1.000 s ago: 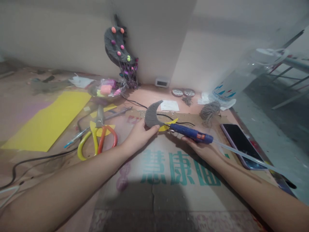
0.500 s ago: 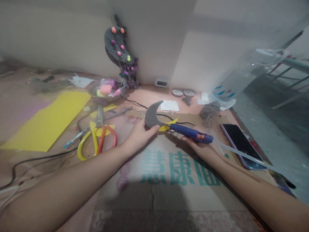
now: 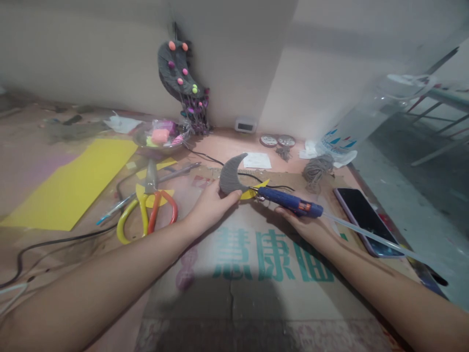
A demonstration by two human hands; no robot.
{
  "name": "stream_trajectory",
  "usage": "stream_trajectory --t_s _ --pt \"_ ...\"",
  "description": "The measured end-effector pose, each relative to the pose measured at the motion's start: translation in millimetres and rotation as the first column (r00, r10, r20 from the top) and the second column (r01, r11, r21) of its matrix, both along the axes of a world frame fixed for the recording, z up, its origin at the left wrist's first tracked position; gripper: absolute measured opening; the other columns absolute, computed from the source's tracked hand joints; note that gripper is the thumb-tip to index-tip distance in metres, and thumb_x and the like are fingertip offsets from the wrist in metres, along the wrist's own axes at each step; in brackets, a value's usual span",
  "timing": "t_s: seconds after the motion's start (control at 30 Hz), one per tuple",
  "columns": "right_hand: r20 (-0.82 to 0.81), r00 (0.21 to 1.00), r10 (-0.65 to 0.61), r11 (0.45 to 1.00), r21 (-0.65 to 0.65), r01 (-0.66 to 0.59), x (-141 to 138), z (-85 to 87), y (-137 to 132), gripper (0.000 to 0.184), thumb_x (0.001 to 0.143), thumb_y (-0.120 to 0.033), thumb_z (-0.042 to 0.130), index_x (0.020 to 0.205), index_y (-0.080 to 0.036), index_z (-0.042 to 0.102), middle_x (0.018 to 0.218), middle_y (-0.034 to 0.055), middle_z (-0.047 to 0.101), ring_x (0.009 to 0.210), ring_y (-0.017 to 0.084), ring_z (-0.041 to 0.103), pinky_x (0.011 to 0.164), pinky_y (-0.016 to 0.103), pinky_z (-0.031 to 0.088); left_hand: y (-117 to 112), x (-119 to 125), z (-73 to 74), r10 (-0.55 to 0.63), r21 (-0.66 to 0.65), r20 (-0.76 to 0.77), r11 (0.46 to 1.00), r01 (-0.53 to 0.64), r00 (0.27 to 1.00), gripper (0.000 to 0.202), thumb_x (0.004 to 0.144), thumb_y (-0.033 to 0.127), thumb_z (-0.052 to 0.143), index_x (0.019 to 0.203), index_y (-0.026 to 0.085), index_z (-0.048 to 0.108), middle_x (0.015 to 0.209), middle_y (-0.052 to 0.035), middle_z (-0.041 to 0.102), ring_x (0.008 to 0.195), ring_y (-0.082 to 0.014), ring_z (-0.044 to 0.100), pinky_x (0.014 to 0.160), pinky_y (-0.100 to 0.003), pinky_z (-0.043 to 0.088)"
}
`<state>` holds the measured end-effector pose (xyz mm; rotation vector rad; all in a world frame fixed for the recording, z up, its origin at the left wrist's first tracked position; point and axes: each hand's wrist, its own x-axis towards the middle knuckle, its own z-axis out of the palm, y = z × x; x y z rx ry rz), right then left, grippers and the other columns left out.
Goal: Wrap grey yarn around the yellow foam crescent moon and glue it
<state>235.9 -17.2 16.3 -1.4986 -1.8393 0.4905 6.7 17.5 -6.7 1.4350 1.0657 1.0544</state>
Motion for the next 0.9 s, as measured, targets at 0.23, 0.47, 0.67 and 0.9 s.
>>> stream_trajectory --t_s 0.23,0.47,0.67,0.9 --pt "0.032 0.999 0.028 0.999 -0.036 -0.027 5.3 -4.1 1.4 0.019 0.077 -0.043 0.064 0.075 -0.024 0.062 0.068 0.0033 0.066 0.065 0.023 0.063 0.059 0.033 0.052 0.8 0.1 -1.2 0.005 0.007 -0.006 1.0 -0.005 1.0 0.016 0.083 0.031 0.061 0.086 0.016 0.056 0.071 -0.0003 0.065 0.065 -0.0138 0.059 0.065 -0.025 0.046" --pt "0.032 0.999 0.029 0.999 -0.034 -0.028 6.0 -3.7 1.6 0.022 0.078 -0.046 0.062 0.079 -0.024 0.063 0.076 0.0035 0.07 0.069 0.023 0.065 0.062 0.034 0.054 0.1 0.5 1.1 0.006 0.009 -0.014 1.0 -0.006 1.0 0.017 0.082 0.03 0.061 0.089 0.015 0.058 0.076 -0.002 0.067 0.066 -0.0136 0.059 0.063 -0.025 0.046" --pt "0.02 0.999 0.044 0.997 -0.059 -0.042 6.6 -2.8 1.4 0.021 0.08 -0.045 0.062 0.087 -0.025 0.065 0.084 0.0046 0.071 0.079 0.025 0.066 0.07 0.035 0.055 -0.4 0.9 2.5 0.02 -0.007 -0.037 1.0 -0.02 0.999 0.023 0.081 0.033 0.063 0.094 0.014 0.06 0.084 -0.005 0.07 0.071 -0.0158 0.061 0.067 -0.026 0.046" --pt "-0.039 0.996 -0.079 0.997 -0.011 0.079 9.0 5.2 2.5 0.019 0.08 -0.042 0.06 0.079 -0.023 0.062 0.075 0.0032 0.067 0.07 0.022 0.065 0.065 0.034 0.054 2.1 0.3 -1.9 0.033 -0.012 -0.038 0.999 -0.033 0.999 0.025 0.081 0.035 0.062 0.093 0.014 0.062 0.079 -0.0042 0.069 0.073 -0.017 0.061 0.071 -0.028 0.046"
